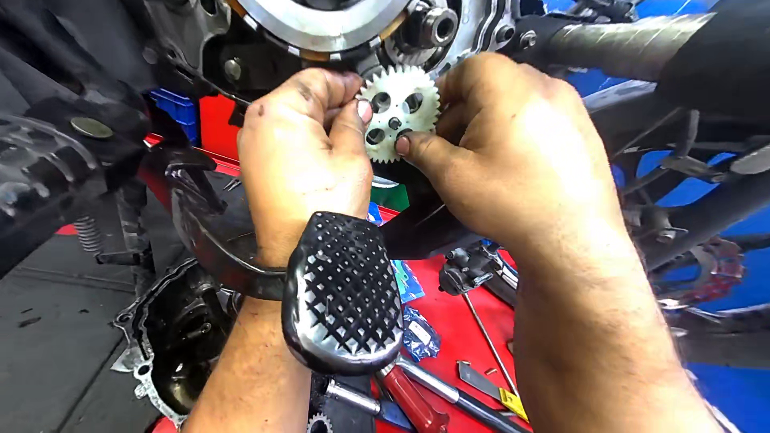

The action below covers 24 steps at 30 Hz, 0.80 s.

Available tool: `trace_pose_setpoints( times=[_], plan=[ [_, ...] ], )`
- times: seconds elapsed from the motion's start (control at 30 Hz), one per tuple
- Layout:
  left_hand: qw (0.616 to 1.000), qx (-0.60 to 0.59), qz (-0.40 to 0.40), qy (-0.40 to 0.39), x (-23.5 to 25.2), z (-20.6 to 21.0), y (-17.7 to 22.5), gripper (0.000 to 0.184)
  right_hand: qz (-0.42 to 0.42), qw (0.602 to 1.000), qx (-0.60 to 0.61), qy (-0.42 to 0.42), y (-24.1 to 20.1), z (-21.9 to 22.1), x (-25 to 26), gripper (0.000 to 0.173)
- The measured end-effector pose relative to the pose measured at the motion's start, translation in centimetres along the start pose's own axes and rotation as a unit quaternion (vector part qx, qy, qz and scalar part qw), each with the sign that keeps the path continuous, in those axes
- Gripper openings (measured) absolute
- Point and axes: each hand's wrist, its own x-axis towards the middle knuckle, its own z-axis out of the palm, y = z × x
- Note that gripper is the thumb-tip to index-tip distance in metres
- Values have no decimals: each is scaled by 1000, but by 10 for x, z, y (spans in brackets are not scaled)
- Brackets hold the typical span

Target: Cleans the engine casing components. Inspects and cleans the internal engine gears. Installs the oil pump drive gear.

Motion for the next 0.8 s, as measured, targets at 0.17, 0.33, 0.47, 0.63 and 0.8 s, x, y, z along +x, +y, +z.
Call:
trace_pose_setpoints(
  times=[0.17, 0.33, 0.47, 0.63, 0.8],
  plan=[
    [998, -17, 24, 54, -1, 8, -6, 8, -39, 995, 39, 88, 9, 16, -5, 35],
    [995, -22, 51, 81, 1, 12, -8, 6, -49, 994, 20, 93, 8, 19, -3, 31],
    [994, -14, 70, 79, 2, 12, -11, 6, -42, 994, 3, 104, 6, 23, -3, 31],
    [996, -6, 58, 68, 4, 10, -12, 7, -30, 993, 8, 114, 4, 26, -3, 33],
    [997, 4, 45, 68, 5, 10, -11, 7, -17, 992, 30, 122, 0, 26, -3, 33]
  ],
)
